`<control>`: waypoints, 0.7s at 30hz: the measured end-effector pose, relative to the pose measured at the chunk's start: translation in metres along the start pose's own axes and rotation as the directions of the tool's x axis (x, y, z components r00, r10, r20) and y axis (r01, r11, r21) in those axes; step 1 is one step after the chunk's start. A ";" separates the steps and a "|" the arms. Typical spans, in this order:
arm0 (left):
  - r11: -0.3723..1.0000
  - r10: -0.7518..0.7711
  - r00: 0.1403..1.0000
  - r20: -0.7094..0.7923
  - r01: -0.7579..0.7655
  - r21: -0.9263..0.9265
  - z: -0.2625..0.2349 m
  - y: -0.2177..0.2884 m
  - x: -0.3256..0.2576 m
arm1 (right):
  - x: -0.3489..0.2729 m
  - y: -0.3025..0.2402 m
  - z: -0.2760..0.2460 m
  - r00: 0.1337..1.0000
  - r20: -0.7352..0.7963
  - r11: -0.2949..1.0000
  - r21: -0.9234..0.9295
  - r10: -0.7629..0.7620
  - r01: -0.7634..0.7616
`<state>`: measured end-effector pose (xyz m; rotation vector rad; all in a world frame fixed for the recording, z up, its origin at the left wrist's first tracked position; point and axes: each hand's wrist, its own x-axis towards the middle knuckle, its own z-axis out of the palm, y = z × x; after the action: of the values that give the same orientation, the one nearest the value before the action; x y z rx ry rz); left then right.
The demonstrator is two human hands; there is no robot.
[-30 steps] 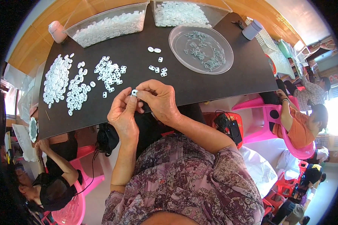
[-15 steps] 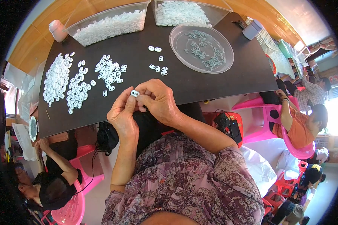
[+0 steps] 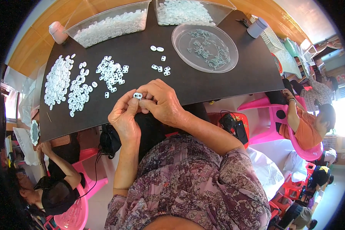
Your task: Assembling small white plastic components by inserting tiny green pieces.
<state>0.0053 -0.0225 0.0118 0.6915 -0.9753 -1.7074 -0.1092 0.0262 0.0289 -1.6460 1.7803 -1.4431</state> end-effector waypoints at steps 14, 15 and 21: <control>0.995 -0.093 0.996 -0.013 0.092 -0.039 0.000 0.005 0.000 | -0.001 0.005 0.003 0.963 -0.093 0.963 -0.126 -0.252 0.239; 0.997 -0.074 0.997 0.005 0.074 -0.018 0.000 0.004 0.000 | -0.003 0.006 0.002 0.964 -0.097 0.965 -0.118 -0.246 0.234; 0.998 -0.059 0.998 0.038 0.058 0.014 -0.004 0.001 -0.002 | -0.003 0.007 0.002 0.946 -0.128 0.950 -0.136 -0.298 0.281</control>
<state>0.0095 -0.0222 0.0113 0.7040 -1.0026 -1.7724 -0.1105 0.0271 0.0210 -1.9768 1.7861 -1.6512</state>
